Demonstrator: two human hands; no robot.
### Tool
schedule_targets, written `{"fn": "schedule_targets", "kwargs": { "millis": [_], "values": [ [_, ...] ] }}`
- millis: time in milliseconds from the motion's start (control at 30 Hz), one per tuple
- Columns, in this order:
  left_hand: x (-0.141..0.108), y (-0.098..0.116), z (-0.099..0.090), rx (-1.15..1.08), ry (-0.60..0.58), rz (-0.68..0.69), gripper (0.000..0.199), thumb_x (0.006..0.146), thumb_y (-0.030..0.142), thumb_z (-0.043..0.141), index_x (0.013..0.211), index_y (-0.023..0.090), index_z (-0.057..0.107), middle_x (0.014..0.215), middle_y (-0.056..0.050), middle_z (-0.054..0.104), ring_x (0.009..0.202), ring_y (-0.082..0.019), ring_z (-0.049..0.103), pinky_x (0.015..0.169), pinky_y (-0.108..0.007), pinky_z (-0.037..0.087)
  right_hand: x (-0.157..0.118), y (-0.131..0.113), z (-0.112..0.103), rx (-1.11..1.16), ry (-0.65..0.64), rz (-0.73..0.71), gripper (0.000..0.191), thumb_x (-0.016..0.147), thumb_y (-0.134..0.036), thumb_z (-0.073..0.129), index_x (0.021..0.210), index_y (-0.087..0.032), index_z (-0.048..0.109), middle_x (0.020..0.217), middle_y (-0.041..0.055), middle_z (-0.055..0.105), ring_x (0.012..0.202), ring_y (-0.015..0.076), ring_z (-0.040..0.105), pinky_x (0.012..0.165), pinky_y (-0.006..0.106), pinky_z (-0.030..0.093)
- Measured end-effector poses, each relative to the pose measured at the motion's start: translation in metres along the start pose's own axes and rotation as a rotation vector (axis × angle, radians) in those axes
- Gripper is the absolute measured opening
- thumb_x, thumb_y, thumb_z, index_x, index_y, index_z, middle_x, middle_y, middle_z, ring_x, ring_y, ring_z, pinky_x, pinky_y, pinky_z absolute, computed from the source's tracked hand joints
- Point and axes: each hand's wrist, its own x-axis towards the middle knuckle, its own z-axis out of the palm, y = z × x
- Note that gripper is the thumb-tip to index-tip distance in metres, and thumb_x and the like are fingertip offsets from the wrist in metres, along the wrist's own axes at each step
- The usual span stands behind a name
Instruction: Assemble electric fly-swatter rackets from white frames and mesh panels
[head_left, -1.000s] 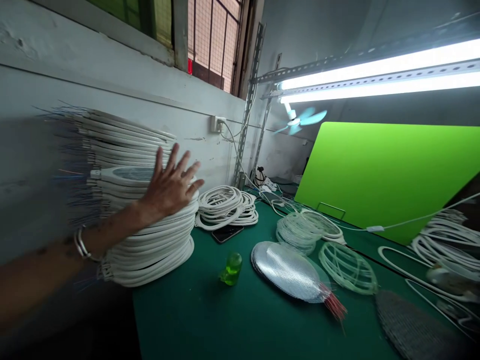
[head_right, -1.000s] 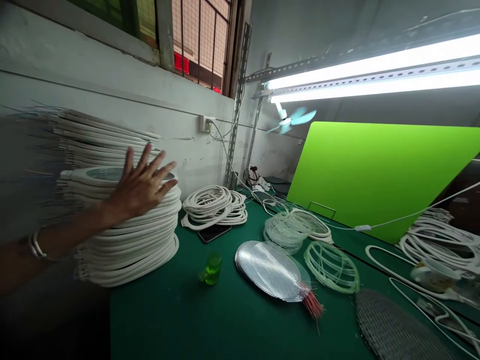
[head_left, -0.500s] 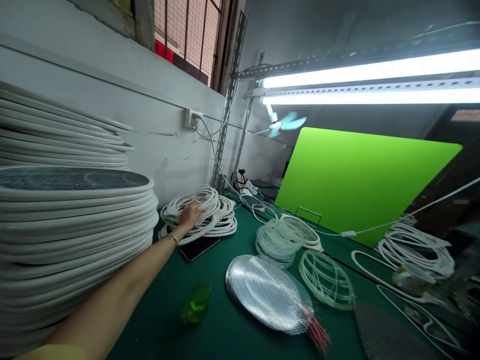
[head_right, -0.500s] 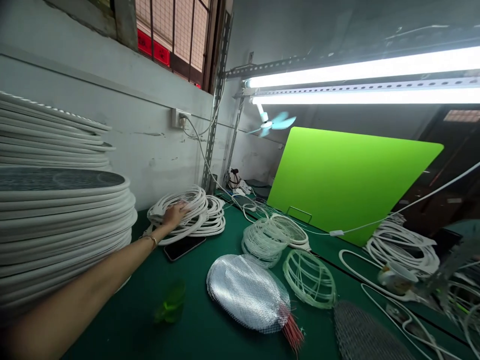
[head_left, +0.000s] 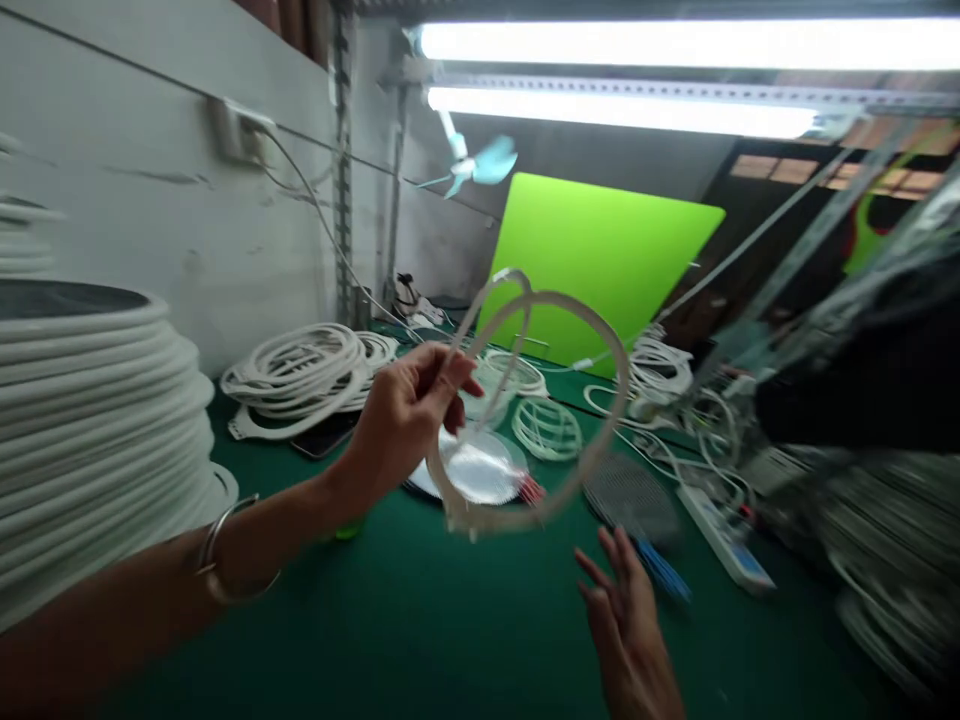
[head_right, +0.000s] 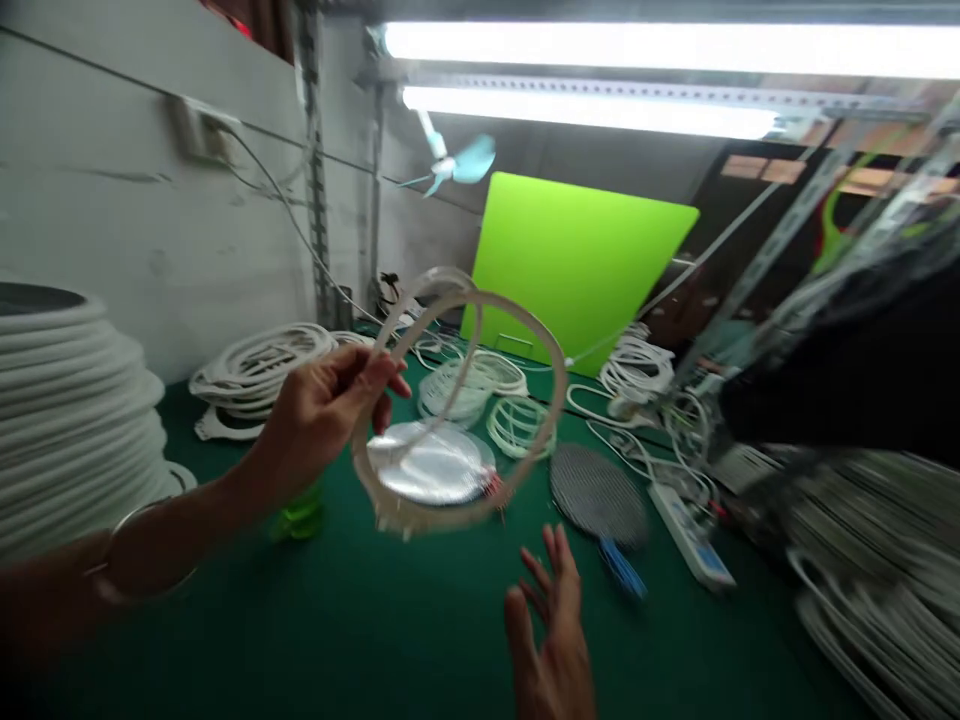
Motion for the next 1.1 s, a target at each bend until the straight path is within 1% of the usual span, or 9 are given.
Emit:
{"fn": "schedule_targets", "kwargs": {
  "millis": [67,167,300,400,533,667,767,900,1100],
  "values": [
    [-0.042,0.013,0.021,-0.285,-0.213,-0.219,0.036,0.093,0.049,0.052,0.094,0.015,0.064,0.083,-0.005,0.070,0.058,-0.012,0.063,0.057,-0.023,0.053,-0.008,-0.010,-0.003,0.006,0.102,-0.058,0.074,0.086,-0.071,0.043,0.138,-0.020,0.047,0.115,0.0127,0.068,0.091,0.0277,0.069,0.070,0.034,0.057],
    [-0.092,-0.007,0.031,-0.494,-0.333,-0.541,0.040,0.093,0.052,0.050,0.105,0.015,0.062,0.101,-0.010,0.072,0.078,-0.020,0.071,0.073,-0.033,0.058,-0.029,-0.007,-0.017,0.042,0.209,0.026,0.073,0.086,-0.072,0.043,0.132,-0.017,0.050,0.072,0.0046,0.071,0.053,0.0196,0.064,0.048,0.027,0.052],
    [-0.131,-0.071,0.010,-0.244,-0.412,-0.760,0.049,0.090,0.062,0.045,0.095,0.015,0.058,0.076,-0.006,0.071,0.052,-0.017,0.064,0.055,-0.028,0.052,-0.054,0.038,-0.067,0.019,0.171,0.160,0.069,0.079,-0.072,0.053,0.119,-0.015,0.057,0.046,-0.0047,0.055,0.026,0.0104,0.037,0.028,0.020,0.028],
    [-0.150,-0.109,-0.018,0.061,-0.491,-0.815,0.050,0.089,0.064,0.039,0.092,0.017,0.056,0.060,-0.001,0.065,0.037,-0.014,0.052,0.043,-0.024,0.041,-0.064,0.081,-0.101,-0.105,0.098,0.268,0.062,0.079,-0.070,0.052,0.111,-0.018,0.062,0.040,-0.0047,0.050,0.024,0.0103,0.032,0.028,0.021,0.025],
    [-0.169,-0.122,-0.037,0.685,-0.466,-0.670,0.047,0.094,0.055,0.027,0.103,0.021,0.057,0.069,-0.004,0.068,0.052,-0.023,0.063,0.050,-0.030,0.045,-0.075,0.108,-0.110,-0.364,0.045,0.391,0.067,0.081,-0.073,0.047,0.118,-0.018,0.060,0.051,0.0010,0.059,0.038,0.0187,0.053,0.038,0.028,0.040],
    [-0.190,-0.108,-0.031,1.104,-0.294,-0.226,0.062,0.095,0.055,0.027,0.133,0.013,0.052,0.135,-0.021,0.054,0.116,-0.041,0.056,0.083,-0.052,0.050,-0.096,0.109,-0.091,-0.718,0.160,0.315,0.095,0.075,-0.080,0.048,0.147,-0.019,0.038,0.117,0.0202,0.064,0.085,0.0385,0.068,0.061,0.048,0.056],
    [-0.213,-0.099,-0.015,1.018,-0.494,0.158,0.060,0.093,0.057,0.039,0.148,0.032,0.035,0.157,-0.003,0.029,0.143,-0.037,0.025,0.111,-0.056,0.028,-0.115,0.118,-0.069,-0.930,0.235,-0.033,0.090,0.072,-0.079,0.054,0.145,-0.028,0.043,0.149,0.0146,0.040,0.130,0.0505,0.038,0.096,0.072,0.035],
    [-0.234,-0.100,0.017,0.749,-0.985,0.399,0.055,0.101,0.046,0.033,0.150,0.045,0.010,0.156,0.011,0.027,0.143,-0.021,0.029,0.119,-0.040,0.019,-0.129,0.134,-0.029,-1.029,0.009,-0.250,0.048,0.090,-0.060,0.047,0.137,-0.053,0.041,0.148,-0.0045,0.041,0.138,0.0447,0.025,0.101,0.079,0.013],
    [-0.237,-0.113,0.065,0.826,-0.732,0.422,0.063,0.102,0.046,0.031,0.153,0.026,0.001,0.157,0.000,0.026,0.143,-0.019,0.029,0.118,-0.034,0.020,-0.126,0.131,0.016,-1.108,0.054,-0.314,0.049,0.096,-0.048,0.043,0.140,-0.058,0.026,0.149,-0.0054,0.035,0.137,0.0402,0.032,0.103,0.077,0.015]
  ]
}}
